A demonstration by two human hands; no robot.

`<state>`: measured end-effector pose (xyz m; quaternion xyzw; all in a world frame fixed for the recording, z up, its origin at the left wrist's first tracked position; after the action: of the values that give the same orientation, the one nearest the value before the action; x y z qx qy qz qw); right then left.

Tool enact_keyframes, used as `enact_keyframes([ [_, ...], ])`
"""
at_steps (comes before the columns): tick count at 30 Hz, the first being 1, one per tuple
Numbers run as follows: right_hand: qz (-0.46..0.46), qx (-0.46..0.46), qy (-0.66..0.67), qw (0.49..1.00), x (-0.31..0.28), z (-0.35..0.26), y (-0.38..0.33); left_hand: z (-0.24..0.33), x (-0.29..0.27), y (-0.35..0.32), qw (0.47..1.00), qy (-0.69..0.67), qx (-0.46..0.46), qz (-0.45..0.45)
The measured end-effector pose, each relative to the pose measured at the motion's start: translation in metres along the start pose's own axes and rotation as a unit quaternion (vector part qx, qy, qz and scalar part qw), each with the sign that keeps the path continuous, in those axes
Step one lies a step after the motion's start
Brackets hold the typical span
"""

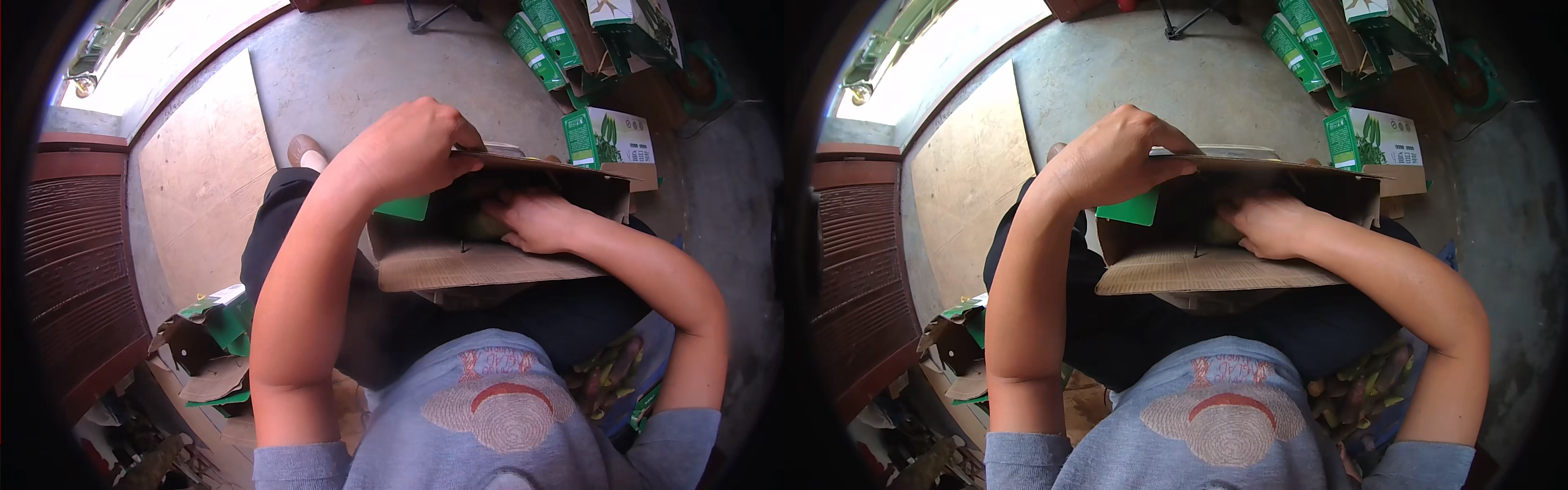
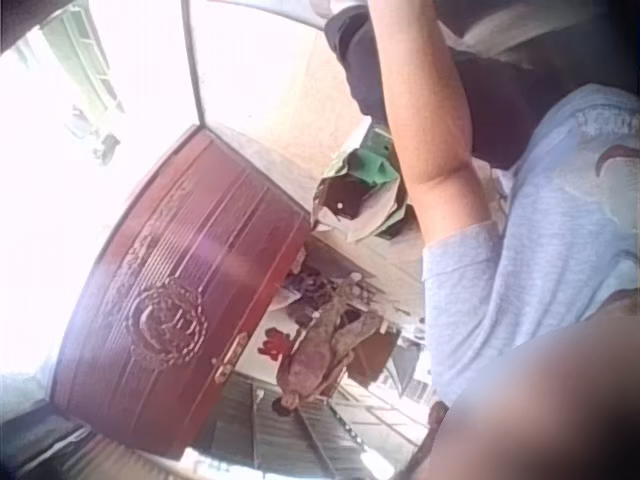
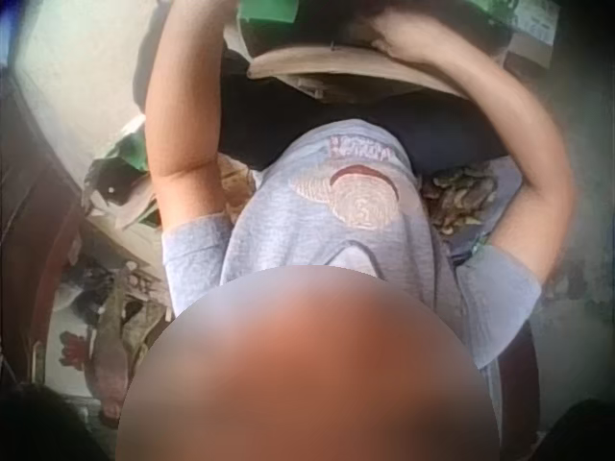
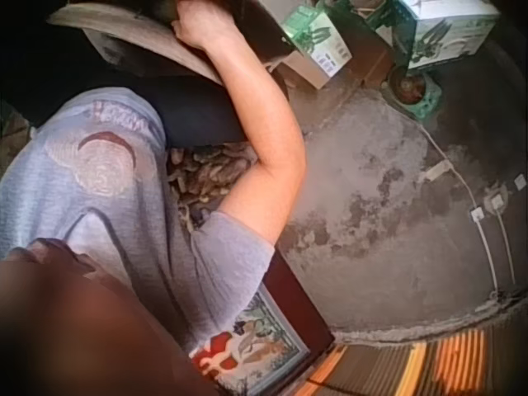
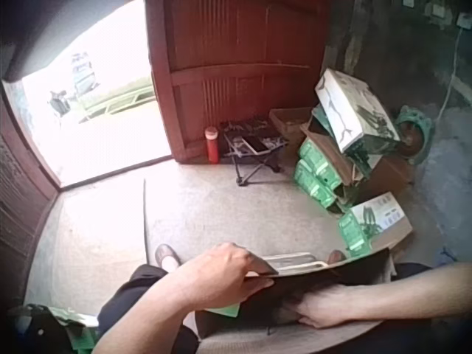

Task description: Sorting radishes from a pile on the floor into cardboard boxes and using a scale.

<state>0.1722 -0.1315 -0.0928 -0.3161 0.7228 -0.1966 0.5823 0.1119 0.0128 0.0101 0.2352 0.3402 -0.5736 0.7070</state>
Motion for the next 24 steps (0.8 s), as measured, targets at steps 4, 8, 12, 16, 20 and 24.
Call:
enact_keyframes([
  [4, 0.084, -0.037, 0.063, 0.994, -0.020, -0.004, 0.000, 0.000, 0.002, 0.000, 1.000, -0.016, 0.010, -0.003],
  [8, 0.184, 0.009, 0.094, 0.978, -0.039, 0.006, -0.014, 0.003, 0.002, -0.002, 1.000, -0.020, 0.010, -0.007],
  [12, 0.151, 0.049, -0.055, 0.986, -0.020, 0.012, -0.008, 0.002, 0.004, 0.001, 1.000, -0.013, 0.011, -0.005],
  [16, 0.118, 0.120, 0.105, 0.980, -0.015, 0.037, -0.024, 0.004, 0.001, 0.001, 1.000, -0.001, 0.005, 0.011],
  [20, 0.069, 0.112, 0.147, 0.980, -0.014, 0.049, -0.033, 0.005, 0.001, 0.004, 1.000, 0.007, 0.012, 0.016],
  [24, 0.048, 0.140, 0.160, 0.976, -0.007, 0.057, -0.033, 0.005, 0.001, 0.004, 1.000, 0.002, 0.003, 0.008],
])
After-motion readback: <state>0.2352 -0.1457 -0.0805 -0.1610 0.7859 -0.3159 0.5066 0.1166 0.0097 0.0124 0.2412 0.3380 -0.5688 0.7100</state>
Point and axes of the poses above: each hand's wrist, its own y-axis towards the middle knuckle, its own x-axis out of the palm, z = x × y, the point moved 9 cm from there along y, towards the middle knuckle
